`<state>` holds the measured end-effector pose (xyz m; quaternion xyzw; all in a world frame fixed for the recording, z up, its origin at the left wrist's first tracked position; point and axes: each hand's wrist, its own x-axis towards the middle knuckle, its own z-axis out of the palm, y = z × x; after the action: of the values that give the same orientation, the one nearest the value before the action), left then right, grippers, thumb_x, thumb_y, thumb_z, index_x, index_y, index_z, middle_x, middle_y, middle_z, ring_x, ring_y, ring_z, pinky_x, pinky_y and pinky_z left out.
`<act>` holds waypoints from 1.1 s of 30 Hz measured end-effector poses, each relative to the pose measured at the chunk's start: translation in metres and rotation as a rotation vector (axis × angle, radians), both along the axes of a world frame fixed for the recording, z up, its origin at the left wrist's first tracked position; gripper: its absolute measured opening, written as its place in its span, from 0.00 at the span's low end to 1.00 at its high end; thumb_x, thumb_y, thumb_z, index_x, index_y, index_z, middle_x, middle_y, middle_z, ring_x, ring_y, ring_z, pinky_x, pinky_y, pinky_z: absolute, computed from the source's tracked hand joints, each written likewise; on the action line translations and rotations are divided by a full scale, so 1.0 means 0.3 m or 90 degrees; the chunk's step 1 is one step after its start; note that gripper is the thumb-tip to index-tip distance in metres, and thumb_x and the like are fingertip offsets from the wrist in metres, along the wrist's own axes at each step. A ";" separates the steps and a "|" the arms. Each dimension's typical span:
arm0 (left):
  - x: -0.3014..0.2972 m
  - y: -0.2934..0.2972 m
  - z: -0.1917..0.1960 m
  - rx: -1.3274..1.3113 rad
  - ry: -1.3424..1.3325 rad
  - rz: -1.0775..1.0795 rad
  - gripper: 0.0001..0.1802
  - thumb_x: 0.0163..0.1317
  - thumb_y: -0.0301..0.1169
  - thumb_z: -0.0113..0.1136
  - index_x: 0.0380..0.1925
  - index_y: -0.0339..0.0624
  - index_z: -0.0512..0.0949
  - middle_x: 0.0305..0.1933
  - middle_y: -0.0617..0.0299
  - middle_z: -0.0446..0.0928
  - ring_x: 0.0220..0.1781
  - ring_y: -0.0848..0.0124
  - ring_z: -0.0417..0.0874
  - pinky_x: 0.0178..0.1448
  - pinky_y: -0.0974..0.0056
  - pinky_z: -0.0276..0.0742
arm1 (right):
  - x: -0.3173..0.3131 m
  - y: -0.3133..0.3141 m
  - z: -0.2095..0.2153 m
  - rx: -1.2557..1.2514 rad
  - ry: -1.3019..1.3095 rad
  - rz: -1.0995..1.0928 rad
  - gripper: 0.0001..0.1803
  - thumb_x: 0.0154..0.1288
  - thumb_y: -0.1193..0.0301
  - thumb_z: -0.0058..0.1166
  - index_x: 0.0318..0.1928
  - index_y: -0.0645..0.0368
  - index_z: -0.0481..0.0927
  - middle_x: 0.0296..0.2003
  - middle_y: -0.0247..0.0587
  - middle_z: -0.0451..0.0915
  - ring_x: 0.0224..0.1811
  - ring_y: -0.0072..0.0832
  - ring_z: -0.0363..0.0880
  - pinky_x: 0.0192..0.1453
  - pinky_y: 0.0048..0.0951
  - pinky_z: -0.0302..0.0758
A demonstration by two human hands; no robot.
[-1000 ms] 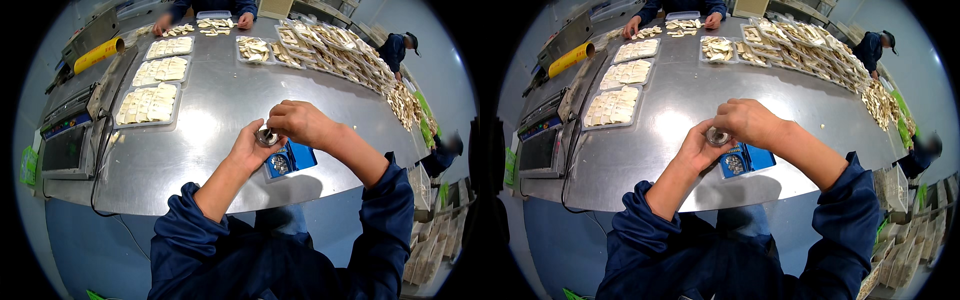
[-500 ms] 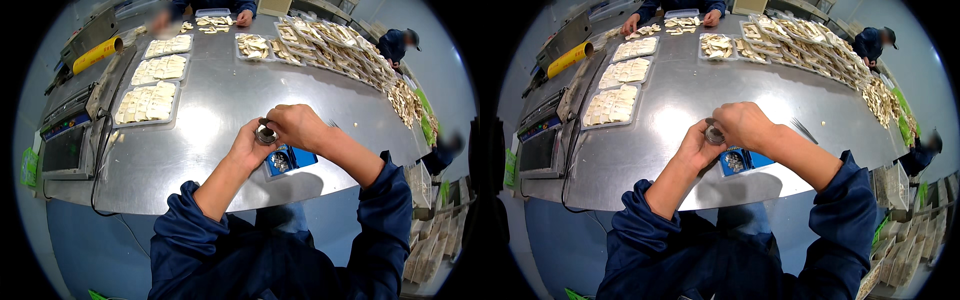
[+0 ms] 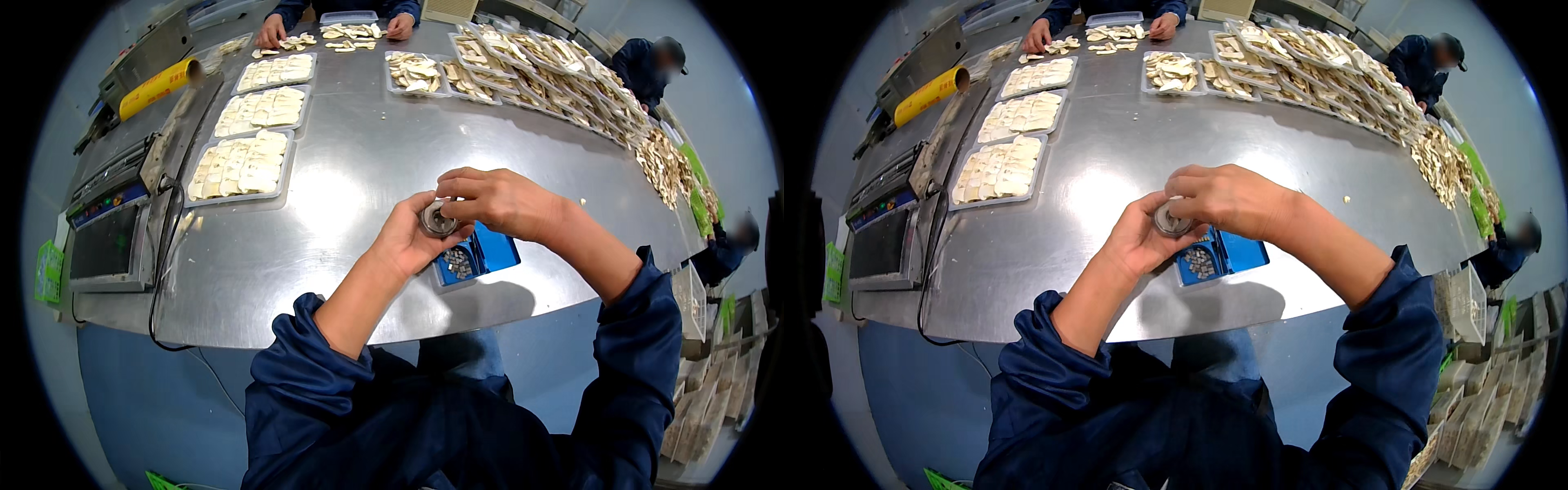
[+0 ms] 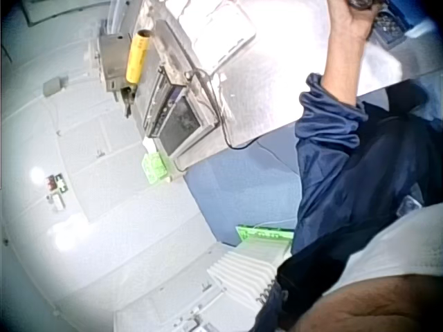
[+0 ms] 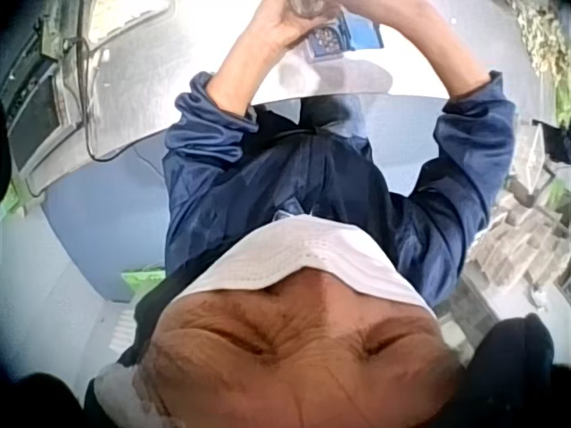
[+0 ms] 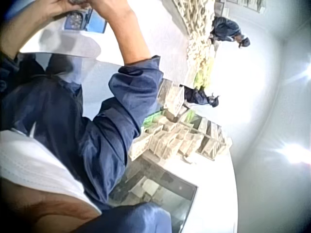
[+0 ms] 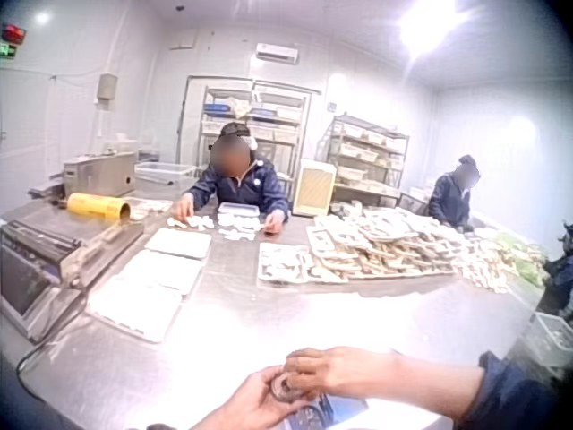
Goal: The person assembles a cylindrical mechanical component by placing small metal balls into a bearing using tweezers and a small tool. They then move to a machine and use a screwdriver to adjust a part of the equipment.
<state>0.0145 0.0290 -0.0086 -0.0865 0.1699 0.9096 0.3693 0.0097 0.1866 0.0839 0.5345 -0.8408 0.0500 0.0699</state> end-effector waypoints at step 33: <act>-0.021 -0.004 -0.005 0.025 -0.087 0.103 0.19 0.69 0.34 0.40 0.49 0.25 0.61 0.53 0.34 0.62 0.57 0.47 0.69 0.61 0.45 0.72 | 0.093 0.342 -0.059 -0.190 0.205 -0.479 0.02 0.52 0.77 0.57 0.29 0.60 0.78 0.23 0.43 0.73 0.26 0.42 0.74 0.28 0.38 0.70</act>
<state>0.0083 0.0277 -0.0102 -0.1544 0.1191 0.9316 0.3068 0.0376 0.2892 0.0662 0.1759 -0.9390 0.0581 0.2899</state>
